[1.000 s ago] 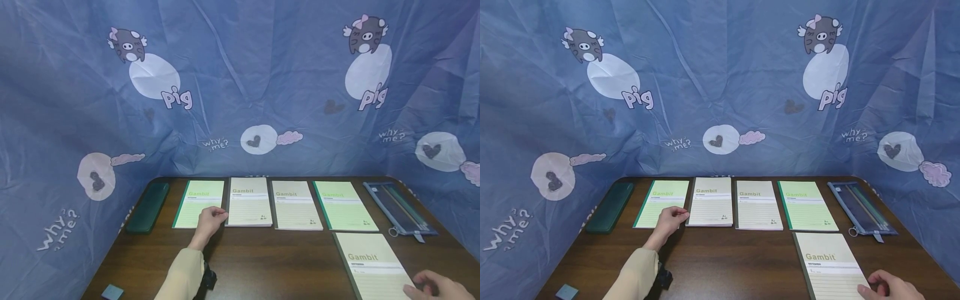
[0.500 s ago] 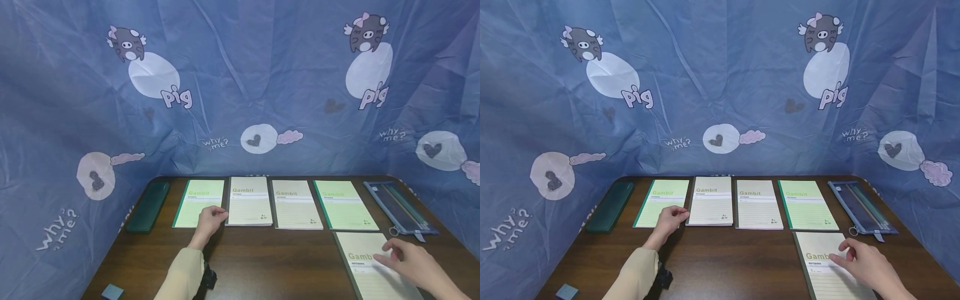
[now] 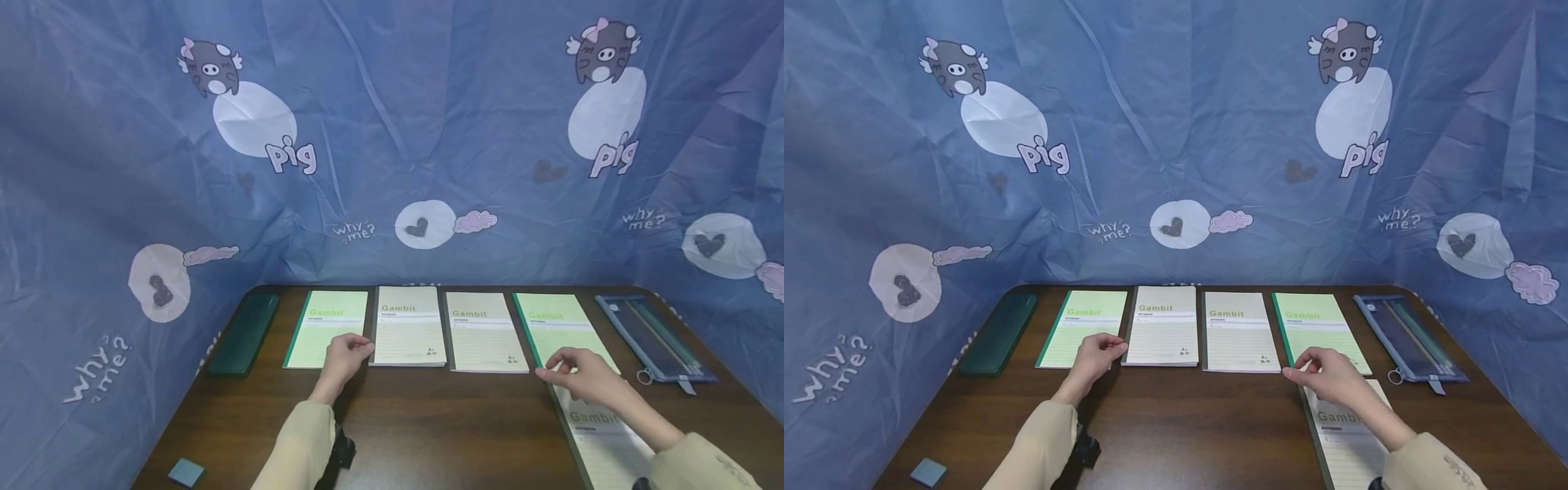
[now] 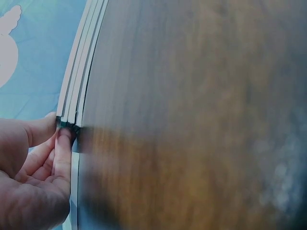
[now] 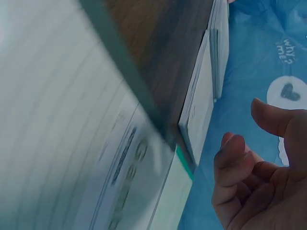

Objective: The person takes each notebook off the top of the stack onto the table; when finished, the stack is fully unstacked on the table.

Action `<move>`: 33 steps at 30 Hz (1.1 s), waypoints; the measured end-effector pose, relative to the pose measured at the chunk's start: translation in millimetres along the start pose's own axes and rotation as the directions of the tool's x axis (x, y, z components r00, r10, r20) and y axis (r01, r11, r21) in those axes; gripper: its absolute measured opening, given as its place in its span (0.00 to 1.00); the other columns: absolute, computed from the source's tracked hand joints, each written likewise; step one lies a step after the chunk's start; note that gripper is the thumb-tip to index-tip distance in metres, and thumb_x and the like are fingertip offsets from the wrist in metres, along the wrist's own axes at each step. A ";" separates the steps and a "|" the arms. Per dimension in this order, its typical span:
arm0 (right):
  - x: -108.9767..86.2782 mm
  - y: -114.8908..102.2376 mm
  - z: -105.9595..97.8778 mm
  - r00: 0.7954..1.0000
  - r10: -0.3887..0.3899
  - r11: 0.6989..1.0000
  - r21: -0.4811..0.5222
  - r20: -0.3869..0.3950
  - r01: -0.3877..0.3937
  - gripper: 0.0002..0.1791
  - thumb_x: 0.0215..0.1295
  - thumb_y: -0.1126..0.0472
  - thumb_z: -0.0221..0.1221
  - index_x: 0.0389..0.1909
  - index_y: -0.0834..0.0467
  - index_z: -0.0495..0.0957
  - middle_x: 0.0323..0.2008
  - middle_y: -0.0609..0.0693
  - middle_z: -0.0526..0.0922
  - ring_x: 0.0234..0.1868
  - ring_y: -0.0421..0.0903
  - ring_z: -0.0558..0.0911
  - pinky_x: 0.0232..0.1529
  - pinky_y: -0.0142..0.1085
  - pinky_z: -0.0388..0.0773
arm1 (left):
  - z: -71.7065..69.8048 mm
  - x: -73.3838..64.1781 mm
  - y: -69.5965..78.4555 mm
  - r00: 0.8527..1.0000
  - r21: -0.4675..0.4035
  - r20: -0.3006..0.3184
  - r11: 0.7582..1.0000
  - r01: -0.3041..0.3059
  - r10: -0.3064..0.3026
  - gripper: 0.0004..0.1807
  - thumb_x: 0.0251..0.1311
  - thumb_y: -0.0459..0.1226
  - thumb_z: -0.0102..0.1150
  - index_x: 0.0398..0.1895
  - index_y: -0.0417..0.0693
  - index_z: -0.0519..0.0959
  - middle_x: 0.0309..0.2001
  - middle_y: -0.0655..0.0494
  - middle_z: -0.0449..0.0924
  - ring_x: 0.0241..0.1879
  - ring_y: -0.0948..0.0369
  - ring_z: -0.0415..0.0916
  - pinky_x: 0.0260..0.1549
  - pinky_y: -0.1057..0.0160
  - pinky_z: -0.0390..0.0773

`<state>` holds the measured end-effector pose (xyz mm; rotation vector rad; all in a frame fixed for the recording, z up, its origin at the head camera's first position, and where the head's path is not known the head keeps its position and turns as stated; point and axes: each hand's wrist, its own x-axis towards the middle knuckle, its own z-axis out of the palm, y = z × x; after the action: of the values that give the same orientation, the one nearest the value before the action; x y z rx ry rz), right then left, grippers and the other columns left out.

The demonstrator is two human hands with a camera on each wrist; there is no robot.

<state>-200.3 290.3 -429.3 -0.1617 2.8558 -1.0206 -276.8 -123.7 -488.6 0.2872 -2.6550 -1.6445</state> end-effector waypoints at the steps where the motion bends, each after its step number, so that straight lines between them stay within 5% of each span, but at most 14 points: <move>1: 4.2 -4.1 3.2 1.000 0.000 1.000 0.004 0.002 0.000 0.20 0.65 0.48 0.65 0.41 0.63 0.80 0.24 0.48 0.76 0.17 0.45 0.75 0.20 0.37 0.70 | -0.2 0.0 0.0 1.000 0.001 0.001 1.000 0.000 0.000 0.10 0.65 0.37 0.64 0.43 0.39 0.83 0.40 0.48 0.82 0.40 0.53 0.77 0.42 0.53 0.76; 24: 100.3 -72.7 77.9 0.998 0.043 0.993 0.110 0.042 -0.047 0.21 0.67 0.49 0.63 0.45 0.65 0.80 0.24 0.54 0.81 0.20 0.45 0.82 0.22 0.37 0.76 | -2.4 -1.8 -0.3 1.000 -0.001 0.011 1.000 0.001 -0.001 0.12 0.65 0.37 0.64 0.45 0.37 0.83 0.42 0.47 0.82 0.41 0.53 0.78 0.42 0.52 0.76; 33: 117.5 -90.5 99.1 0.998 0.049 0.986 0.155 0.049 -0.056 0.23 0.68 0.49 0.62 0.47 0.67 0.81 0.22 0.53 0.82 0.20 0.44 0.82 0.25 0.36 0.78 | 0.0 0.9 -0.6 1.000 0.002 0.002 1.000 -0.003 0.003 0.11 0.64 0.37 0.64 0.44 0.38 0.83 0.41 0.47 0.83 0.41 0.53 0.78 0.43 0.52 0.76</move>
<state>-297.3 142.9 -455.3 -0.0942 2.7108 -1.2077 -277.6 -124.1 -489.3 0.2816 -2.6580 -1.6423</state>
